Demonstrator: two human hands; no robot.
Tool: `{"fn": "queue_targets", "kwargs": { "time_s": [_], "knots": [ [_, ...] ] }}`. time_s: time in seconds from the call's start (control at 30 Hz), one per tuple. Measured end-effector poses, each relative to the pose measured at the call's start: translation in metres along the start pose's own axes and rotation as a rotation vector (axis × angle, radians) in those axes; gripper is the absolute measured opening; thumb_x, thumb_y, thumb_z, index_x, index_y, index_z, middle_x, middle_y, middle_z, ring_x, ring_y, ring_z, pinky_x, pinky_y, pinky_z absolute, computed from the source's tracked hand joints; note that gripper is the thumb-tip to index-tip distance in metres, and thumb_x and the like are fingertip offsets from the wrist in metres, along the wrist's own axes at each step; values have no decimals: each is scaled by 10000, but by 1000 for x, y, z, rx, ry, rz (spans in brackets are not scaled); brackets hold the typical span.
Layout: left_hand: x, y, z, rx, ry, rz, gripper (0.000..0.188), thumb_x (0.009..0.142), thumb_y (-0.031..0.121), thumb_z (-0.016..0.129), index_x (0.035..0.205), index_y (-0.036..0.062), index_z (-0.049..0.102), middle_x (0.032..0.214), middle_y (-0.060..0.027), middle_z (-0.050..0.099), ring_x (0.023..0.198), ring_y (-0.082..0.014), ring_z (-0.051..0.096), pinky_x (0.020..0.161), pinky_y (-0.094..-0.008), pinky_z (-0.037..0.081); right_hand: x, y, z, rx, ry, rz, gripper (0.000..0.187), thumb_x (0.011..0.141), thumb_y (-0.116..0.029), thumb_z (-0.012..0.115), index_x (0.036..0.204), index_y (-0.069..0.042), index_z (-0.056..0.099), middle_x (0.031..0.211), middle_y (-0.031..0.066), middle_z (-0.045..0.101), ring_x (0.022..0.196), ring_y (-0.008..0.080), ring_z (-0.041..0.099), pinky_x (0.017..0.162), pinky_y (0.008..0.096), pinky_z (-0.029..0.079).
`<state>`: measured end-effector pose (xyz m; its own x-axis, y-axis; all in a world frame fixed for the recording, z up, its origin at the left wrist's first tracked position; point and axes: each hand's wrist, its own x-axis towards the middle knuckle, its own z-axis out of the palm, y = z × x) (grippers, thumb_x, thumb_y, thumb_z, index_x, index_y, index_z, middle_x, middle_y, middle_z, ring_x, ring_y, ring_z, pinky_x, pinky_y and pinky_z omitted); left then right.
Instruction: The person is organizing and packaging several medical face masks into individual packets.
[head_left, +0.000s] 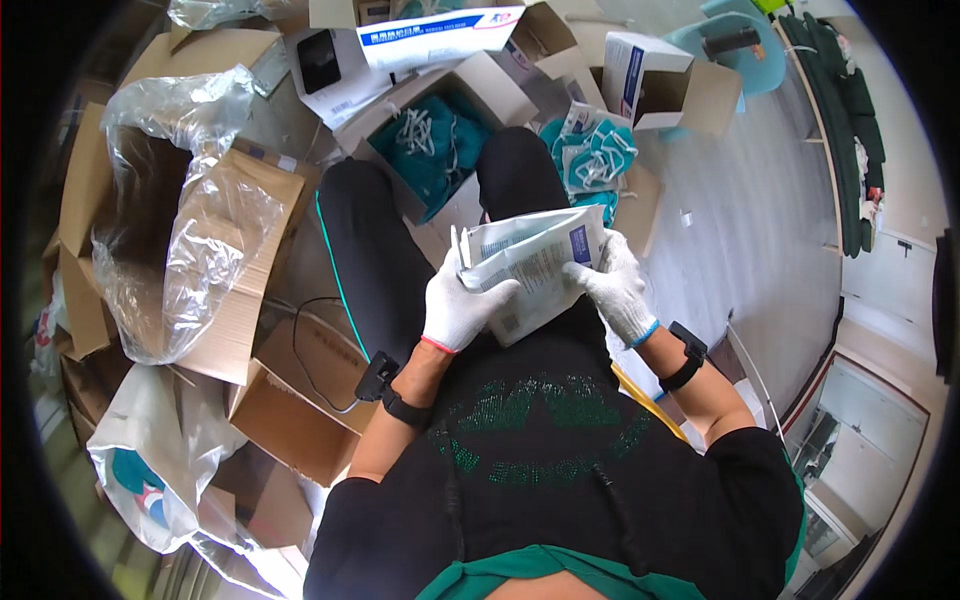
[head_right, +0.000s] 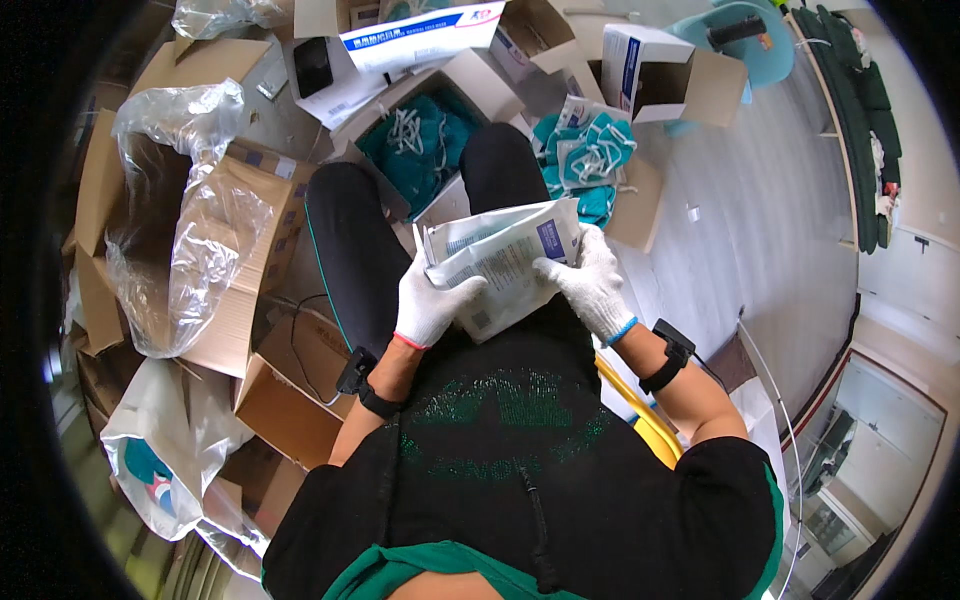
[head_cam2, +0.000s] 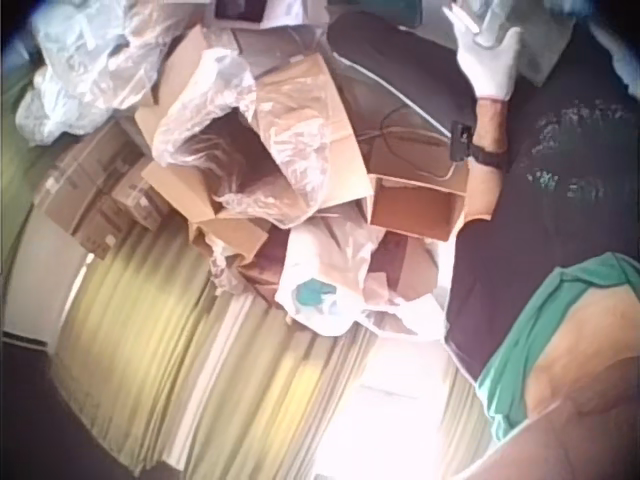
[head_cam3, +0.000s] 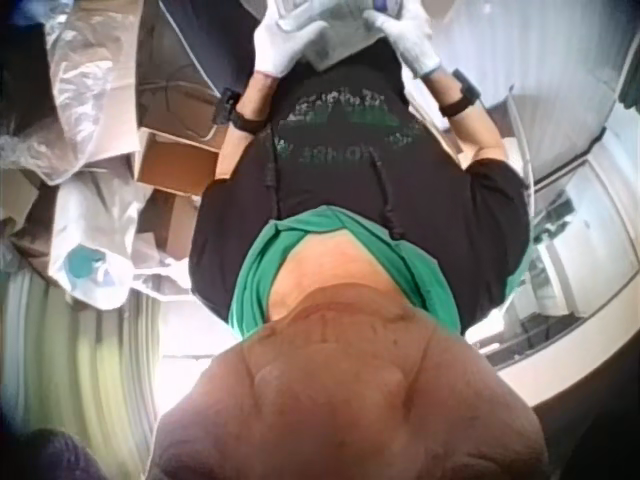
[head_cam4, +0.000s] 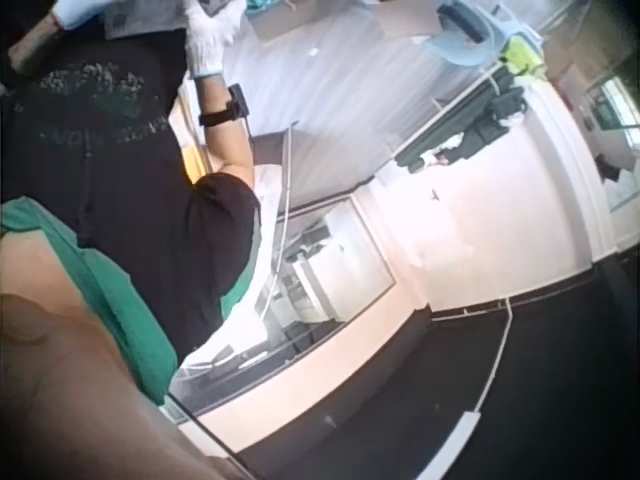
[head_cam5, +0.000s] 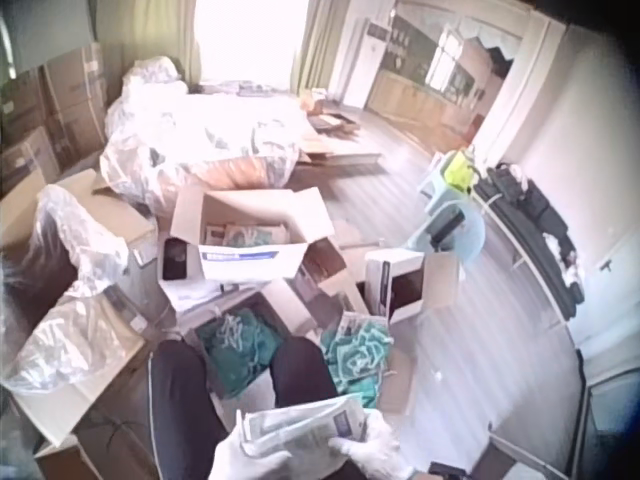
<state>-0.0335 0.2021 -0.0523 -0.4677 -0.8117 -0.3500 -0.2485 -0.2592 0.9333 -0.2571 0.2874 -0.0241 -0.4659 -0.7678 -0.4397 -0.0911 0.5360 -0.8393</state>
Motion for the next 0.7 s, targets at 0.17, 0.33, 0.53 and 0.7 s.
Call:
{"fn": "queue_targets", "kwargs": {
  "time_s": [0.17, 0.33, 0.53, 0.7],
  "knots": [
    [-29, -15, 19, -78, -97, 59, 567, 773, 80, 821, 1271, -44, 581, 1140, -102, 700, 1034, -141, 654, 916, -316, 533, -15, 10, -42, -149, -192, 110, 388, 884, -271, 708, 1148, -13, 587, 943, 91, 681, 801, 142, 632, 721, 313, 520],
    [-27, -4, 25, 48, -24, 67, 652, 713, 227, 855, 1266, -5, 600, 1012, -140, 743, 927, -202, 731, 832, -319, 561, -20, -6, -59, -411, -301, 284, 474, 862, -336, 714, 1197, -24, 590, 952, 141, 693, 842, 214, 668, 786, 346, 532],
    [-22, -3, 28, 4, -44, 63, 555, 724, 262, 847, 1179, 14, 650, 967, -127, 748, 873, -196, 735, 800, -319, 562, 7, -55, -60, -884, 138, -846, 610, 786, -228, 782, 1288, 37, 559, 1293, 232, 602, 1173, 375, 600, 1008, 457, 470],
    [-22, 2, 24, 120, -4, 110, 554, 713, 304, 859, 1148, 26, 659, 943, -118, 745, 854, -187, 732, 795, -316, 561, 12, -61, -1, -789, -473, -886, 591, 783, -216, 772, 1302, -30, 558, 1197, 213, 644, 1077, 393, 630, 947, 438, 503]
  ]
}}
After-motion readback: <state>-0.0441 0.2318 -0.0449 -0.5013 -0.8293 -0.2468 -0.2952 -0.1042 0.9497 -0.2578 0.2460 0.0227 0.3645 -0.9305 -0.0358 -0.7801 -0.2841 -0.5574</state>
